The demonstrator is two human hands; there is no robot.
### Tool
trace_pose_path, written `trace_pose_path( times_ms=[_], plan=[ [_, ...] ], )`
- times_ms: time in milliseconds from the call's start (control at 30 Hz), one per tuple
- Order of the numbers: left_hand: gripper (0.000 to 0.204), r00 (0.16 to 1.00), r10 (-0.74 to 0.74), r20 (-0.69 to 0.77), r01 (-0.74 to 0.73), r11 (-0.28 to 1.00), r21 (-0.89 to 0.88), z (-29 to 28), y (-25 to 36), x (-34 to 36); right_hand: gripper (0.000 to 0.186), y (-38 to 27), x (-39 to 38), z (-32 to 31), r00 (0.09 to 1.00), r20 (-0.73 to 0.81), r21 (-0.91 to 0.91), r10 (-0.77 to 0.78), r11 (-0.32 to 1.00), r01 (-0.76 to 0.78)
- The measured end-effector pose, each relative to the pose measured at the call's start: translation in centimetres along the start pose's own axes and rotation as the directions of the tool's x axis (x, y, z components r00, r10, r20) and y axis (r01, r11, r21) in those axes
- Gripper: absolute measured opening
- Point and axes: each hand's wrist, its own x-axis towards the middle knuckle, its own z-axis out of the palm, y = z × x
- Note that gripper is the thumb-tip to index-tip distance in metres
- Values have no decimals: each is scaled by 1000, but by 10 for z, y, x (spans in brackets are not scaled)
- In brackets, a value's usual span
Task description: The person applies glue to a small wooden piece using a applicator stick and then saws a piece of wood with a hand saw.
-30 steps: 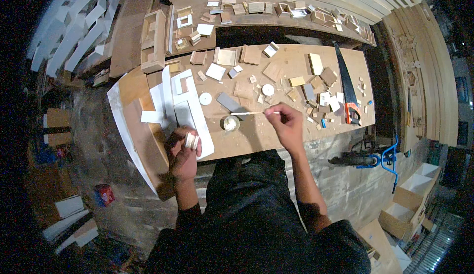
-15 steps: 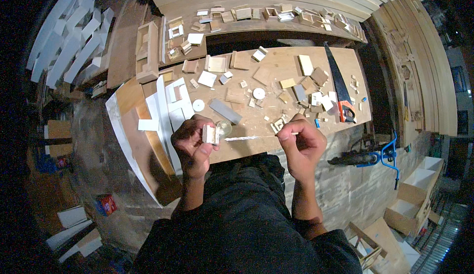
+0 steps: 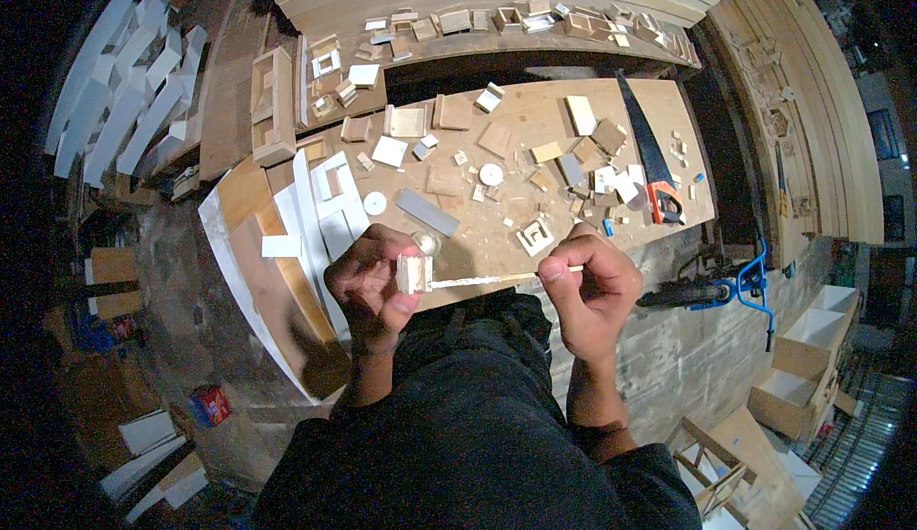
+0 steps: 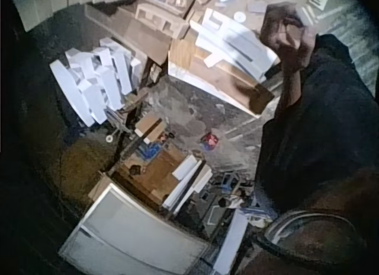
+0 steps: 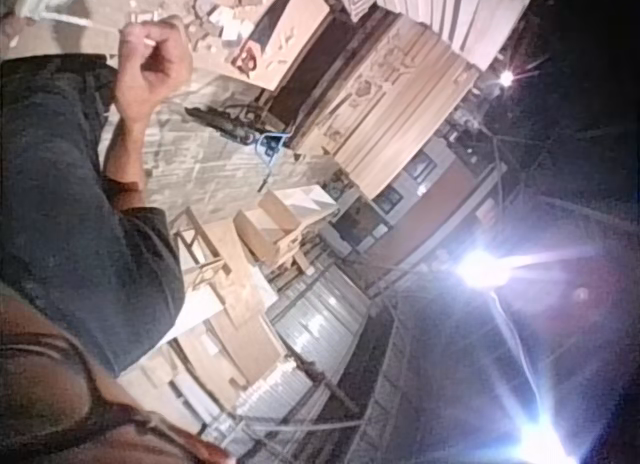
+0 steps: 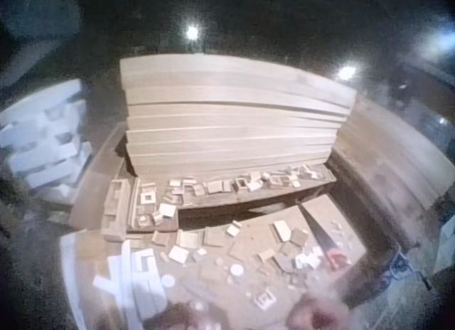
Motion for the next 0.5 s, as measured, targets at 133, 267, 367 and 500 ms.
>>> trace_pose_path(
  times_ms=[133,267,367,500],
  plan=[
    [37,999,45,14,-45,999,6,0,-3,-1,11,2,1,-1,1000,26,-22,-6,1000,6],
    [37,998,56,3,-56,998,33,1,-1,-1,12,1,2,0,999,37,-36,-17,999,18],
    [37,999,54,5,-54,997,53,0,0,-1,14,-1,3,-1,999,44,-56,-24,998,26],
    [38,997,72,1,-72,997,39,0,-3,-2,17,-2,4,-2,998,53,-77,-42,996,46]
  ],
)
